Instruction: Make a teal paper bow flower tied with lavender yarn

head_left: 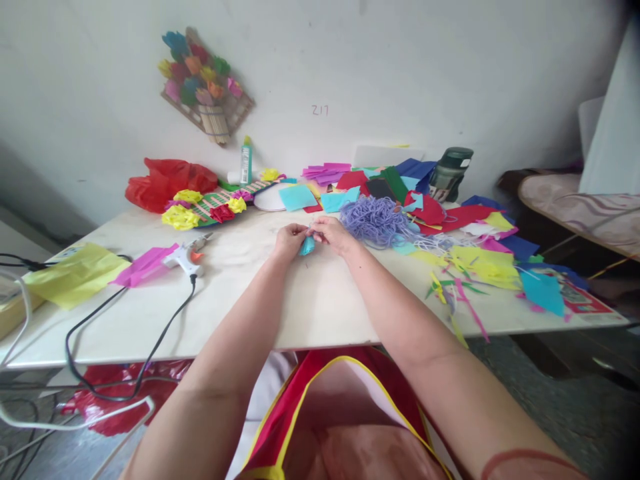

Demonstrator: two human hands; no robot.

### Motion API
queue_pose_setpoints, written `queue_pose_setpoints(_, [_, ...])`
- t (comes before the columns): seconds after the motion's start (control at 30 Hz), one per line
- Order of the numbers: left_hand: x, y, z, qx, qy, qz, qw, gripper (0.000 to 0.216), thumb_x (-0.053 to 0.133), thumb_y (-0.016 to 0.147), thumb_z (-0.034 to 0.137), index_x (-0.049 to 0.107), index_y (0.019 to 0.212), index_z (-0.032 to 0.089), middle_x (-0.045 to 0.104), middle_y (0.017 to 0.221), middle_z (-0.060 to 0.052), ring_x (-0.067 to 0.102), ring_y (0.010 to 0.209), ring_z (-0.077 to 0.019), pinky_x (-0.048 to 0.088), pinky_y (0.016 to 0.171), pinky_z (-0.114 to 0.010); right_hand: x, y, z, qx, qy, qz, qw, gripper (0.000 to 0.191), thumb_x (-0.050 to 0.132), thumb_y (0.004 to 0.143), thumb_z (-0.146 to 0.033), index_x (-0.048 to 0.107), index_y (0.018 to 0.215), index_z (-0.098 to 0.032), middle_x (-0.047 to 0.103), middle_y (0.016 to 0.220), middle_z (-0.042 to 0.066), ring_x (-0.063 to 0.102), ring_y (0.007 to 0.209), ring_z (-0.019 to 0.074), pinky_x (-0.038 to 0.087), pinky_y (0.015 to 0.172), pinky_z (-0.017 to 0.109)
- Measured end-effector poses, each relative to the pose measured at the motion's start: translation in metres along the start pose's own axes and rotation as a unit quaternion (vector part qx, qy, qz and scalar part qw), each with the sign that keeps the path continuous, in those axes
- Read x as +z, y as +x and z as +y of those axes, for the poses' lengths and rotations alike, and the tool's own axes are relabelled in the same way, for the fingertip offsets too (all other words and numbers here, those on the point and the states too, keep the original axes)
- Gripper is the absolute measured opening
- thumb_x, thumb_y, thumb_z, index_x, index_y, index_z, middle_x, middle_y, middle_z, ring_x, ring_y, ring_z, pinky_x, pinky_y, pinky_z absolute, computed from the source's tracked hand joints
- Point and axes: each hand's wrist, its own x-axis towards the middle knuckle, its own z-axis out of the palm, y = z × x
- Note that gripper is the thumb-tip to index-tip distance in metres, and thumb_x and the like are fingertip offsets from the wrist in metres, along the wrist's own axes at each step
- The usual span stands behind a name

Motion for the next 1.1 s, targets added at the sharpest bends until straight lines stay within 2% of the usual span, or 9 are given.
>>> queue_pose_setpoints(0.1, [-0.003,0.001,0.003,0.003,0.063,0.018,0.998,0.012,0.074,0.062,0.022,0.065,0.068,0.015,0.055,0.051,0.002,0.045,0.049,-0.0102,0.033,0.049,-0.022,0.000,0.004,0.007,0.008,0.030,-0.001,1.000,0.012,0.057,0.070,-0.017,0.052,0.059,-0.016,0.054,0.048,-0.003,0.037,0.038,0.0043,0.021,0.037,0.018])
queue_pose_setpoints(0.23, [-0.006,0.001,0.006,0.048,0.140,0.024,0.989,0.007,0.071,0.064,0.022,0.068,0.066,0.016,0.059,0.057,-0.001,0.050,0.056,-0.0133,0.036,0.054,-0.023,0.000,0.008,0.012,0.016,0.057,0.002,0.998,0.011,0.058,0.065,-0.015,0.051,0.056,-0.015,0.057,0.050,-0.002,0.039,0.038,0.0048,0.019,0.035,0.019])
queue_pose_setpoints(0.43, [-0.008,-0.001,0.009,0.073,0.184,-0.052,0.979,0.019,0.059,0.067,0.031,0.069,0.065,0.015,0.063,0.062,-0.003,0.058,0.069,-0.0185,0.043,0.064,-0.026,-0.003,0.009,0.011,0.050,0.084,0.016,0.995,0.014,0.049,0.064,-0.010,0.055,0.052,-0.012,0.050,0.040,-0.002,0.037,0.035,0.0054,0.020,0.034,0.019])
queue_pose_setpoints(0.6, [-0.011,-0.001,0.008,0.090,0.152,-0.040,0.983,0.023,0.054,0.066,0.028,0.072,0.072,0.015,0.070,0.083,-0.005,0.061,0.091,-0.0223,0.047,0.082,-0.029,-0.004,0.009,0.010,0.082,0.120,0.032,0.989,0.014,0.048,0.068,-0.009,0.057,0.057,-0.012,0.060,0.051,0.001,0.049,0.041,0.0069,0.031,0.038,0.018])
queue_pose_setpoints(0.77, [-0.012,0.001,0.009,0.121,0.147,-0.036,0.981,0.026,0.052,0.066,0.024,0.074,0.078,0.018,0.069,0.104,-0.006,0.059,0.108,-0.0221,0.043,0.097,-0.031,-0.004,0.008,0.011,0.067,0.149,0.021,0.986,0.015,0.047,0.072,-0.007,0.056,0.062,-0.012,0.065,0.058,0.003,0.058,0.049,0.0091,0.042,0.046,0.019])
queue_pose_setpoints(0.93, [-0.010,0.002,0.007,0.129,0.170,-0.040,0.976,0.031,0.052,0.065,0.019,0.074,0.086,0.016,0.065,0.115,-0.008,0.059,0.108,-0.0209,0.046,0.095,-0.030,-0.001,0.007,0.012,0.059,0.146,0.015,0.987,0.014,0.047,0.073,-0.006,0.056,0.065,-0.012,0.066,0.059,0.003,0.060,0.052,0.0110,0.047,0.052,0.022])
queue_pose_setpoints(1.1, [-0.007,0.003,0.002,0.127,0.230,-0.044,0.964,0.030,0.055,0.065,0.018,0.075,0.088,0.016,0.064,0.116,-0.007,0.062,0.095,-0.0188,0.050,0.088,-0.029,-0.001,0.008,0.010,0.061,0.049,0.039,0.996,0.011,0.050,0.070,-0.006,0.054,0.063,-0.014,0.062,0.054,0.000,0.057,0.048,0.0096,0.045,0.048,0.020])
